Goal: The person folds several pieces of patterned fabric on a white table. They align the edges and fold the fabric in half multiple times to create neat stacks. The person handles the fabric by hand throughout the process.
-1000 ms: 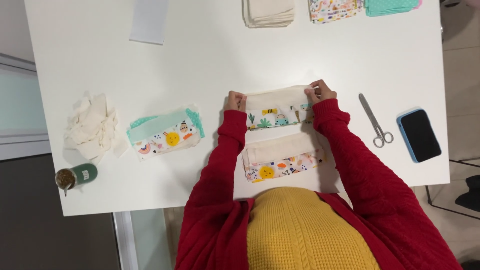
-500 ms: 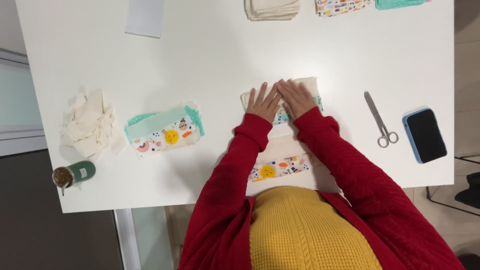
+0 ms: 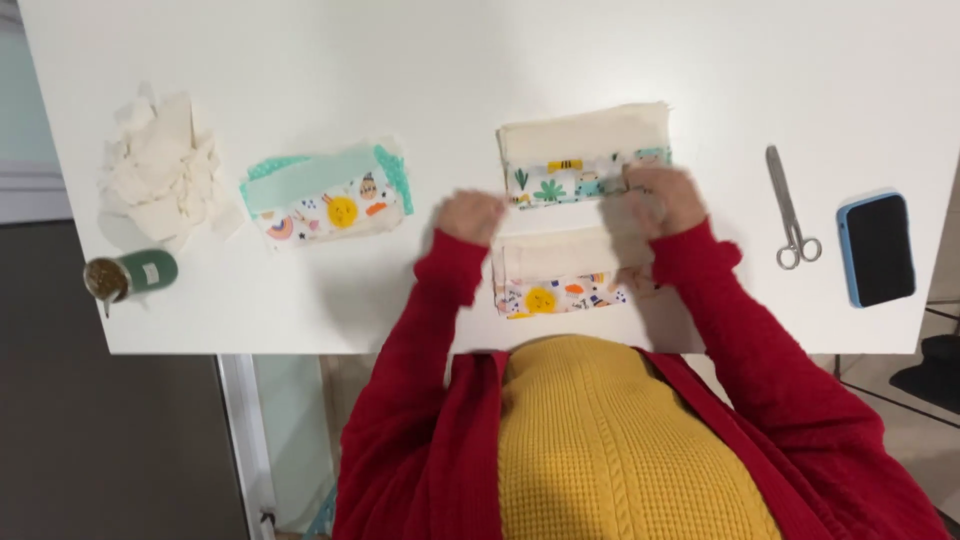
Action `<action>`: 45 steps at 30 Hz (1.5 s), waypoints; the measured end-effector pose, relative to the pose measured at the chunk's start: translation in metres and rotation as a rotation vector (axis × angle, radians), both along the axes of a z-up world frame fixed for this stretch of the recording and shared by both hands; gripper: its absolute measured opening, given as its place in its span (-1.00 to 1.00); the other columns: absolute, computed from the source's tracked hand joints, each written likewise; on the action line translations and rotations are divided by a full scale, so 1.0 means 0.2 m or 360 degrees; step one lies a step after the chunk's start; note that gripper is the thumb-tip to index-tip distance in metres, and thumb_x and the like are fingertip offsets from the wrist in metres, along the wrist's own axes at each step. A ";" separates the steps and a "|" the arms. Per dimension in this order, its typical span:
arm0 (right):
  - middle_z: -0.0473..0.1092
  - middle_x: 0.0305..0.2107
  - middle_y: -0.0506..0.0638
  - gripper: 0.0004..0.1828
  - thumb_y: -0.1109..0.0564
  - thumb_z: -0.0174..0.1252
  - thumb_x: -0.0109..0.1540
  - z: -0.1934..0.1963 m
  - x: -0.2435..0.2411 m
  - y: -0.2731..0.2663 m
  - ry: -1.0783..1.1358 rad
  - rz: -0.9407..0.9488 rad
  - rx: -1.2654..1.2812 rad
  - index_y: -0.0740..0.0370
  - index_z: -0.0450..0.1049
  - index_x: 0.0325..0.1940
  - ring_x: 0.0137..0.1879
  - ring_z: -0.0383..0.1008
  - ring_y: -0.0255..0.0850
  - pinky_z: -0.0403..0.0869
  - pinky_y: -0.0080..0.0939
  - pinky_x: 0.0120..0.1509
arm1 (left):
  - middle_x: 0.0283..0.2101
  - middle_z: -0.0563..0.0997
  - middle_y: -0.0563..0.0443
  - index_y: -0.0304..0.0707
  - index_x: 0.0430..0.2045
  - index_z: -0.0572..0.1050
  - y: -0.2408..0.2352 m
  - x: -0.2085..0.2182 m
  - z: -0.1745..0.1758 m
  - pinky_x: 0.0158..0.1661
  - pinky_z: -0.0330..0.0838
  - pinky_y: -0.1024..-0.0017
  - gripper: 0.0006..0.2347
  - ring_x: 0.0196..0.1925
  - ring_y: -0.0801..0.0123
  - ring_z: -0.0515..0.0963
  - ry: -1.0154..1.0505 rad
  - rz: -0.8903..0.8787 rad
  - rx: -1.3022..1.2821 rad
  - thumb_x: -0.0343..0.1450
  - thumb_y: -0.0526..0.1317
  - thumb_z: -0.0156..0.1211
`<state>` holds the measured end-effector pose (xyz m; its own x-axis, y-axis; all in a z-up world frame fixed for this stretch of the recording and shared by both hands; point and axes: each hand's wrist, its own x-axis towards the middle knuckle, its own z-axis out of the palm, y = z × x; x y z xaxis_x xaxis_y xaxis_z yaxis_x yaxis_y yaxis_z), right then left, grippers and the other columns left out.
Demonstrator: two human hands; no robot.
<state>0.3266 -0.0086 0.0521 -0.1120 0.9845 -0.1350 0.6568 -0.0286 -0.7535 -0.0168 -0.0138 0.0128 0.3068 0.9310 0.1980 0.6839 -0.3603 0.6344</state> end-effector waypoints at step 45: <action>0.57 -0.31 0.04 -0.64 -0.09 0.36 0.21 0.01 -0.04 -0.11 -0.0318 0.0095 -0.0955 0.17 0.59 -0.05 -0.25 0.57 -0.17 0.62 -0.17 -0.20 | -0.51 0.51 0.00 -0.23 -0.27 0.47 -0.34 0.23 0.20 -0.52 0.44 0.40 -0.79 -0.56 0.32 0.51 0.0010 0.0676 -0.0857 0.39 -0.20 0.39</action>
